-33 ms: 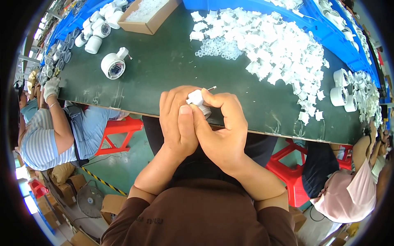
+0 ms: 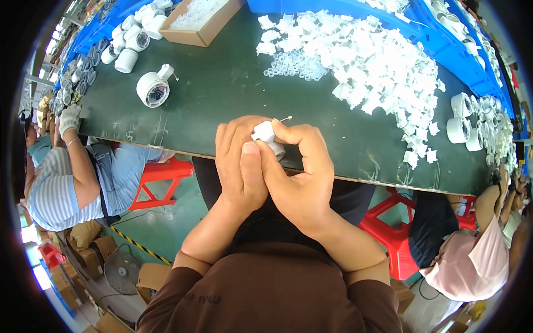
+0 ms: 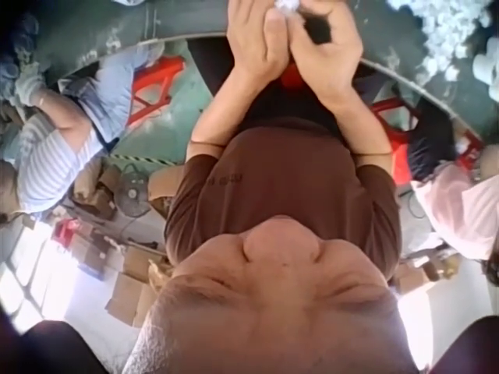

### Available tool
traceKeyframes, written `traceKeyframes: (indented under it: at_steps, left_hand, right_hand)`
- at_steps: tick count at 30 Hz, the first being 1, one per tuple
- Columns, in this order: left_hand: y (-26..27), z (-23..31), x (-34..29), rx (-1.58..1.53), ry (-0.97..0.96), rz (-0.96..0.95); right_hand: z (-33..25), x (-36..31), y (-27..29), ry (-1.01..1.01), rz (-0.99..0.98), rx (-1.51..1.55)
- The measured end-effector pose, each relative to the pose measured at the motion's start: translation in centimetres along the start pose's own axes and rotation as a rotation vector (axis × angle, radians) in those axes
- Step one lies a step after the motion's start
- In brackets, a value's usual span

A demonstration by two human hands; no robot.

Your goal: The person picks up a camera housing and a small white component, fits the component onto the housing, and presses them together. They then pick up a small ring, place it onto the assembly, and set the unit down on the table.

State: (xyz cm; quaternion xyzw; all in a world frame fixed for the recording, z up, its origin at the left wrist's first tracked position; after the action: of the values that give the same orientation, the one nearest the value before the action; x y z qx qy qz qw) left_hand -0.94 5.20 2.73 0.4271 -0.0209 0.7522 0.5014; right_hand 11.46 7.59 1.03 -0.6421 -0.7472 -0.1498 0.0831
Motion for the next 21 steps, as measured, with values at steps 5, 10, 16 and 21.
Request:
traceKeyframes:
  at_steps: [5, 10, 16, 21]
  left_hand:
    - [0.6, -0.6, -0.1, 0.003, -0.03, -0.008]
    - [0.7, -0.3, 0.0, -0.012, -0.075, 0.006]
    - [1.2, 0.1, 0.4, 0.069, -0.113, -0.13]
    - [0.6, 0.5, 1.1, 0.105, -0.098, -0.184]
  right_hand:
    - [-0.2, 0.8, -0.2, -0.034, -0.083, 0.082]
    - [0.6, 1.6, 0.3, -0.152, -0.189, 0.181]
    - [3.0, 1.6, 0.4, -0.5, -0.273, 0.377]
    - [1.2, 7.7, 3.3, -0.048, -0.249, -0.461]
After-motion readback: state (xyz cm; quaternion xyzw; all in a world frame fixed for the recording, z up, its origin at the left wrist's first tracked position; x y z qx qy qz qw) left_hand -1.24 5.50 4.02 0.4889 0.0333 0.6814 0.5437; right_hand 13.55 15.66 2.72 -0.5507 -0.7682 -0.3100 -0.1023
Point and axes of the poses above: each hand's wrist, its own x-axis towards the middle knuckle, its own y-axis out of the back of the hand, z = x × y, the point moved 9 cm from there along x, towards the middle knuckle, and after that the axes turned 4 degrees about -y, right-handed, at the moved point
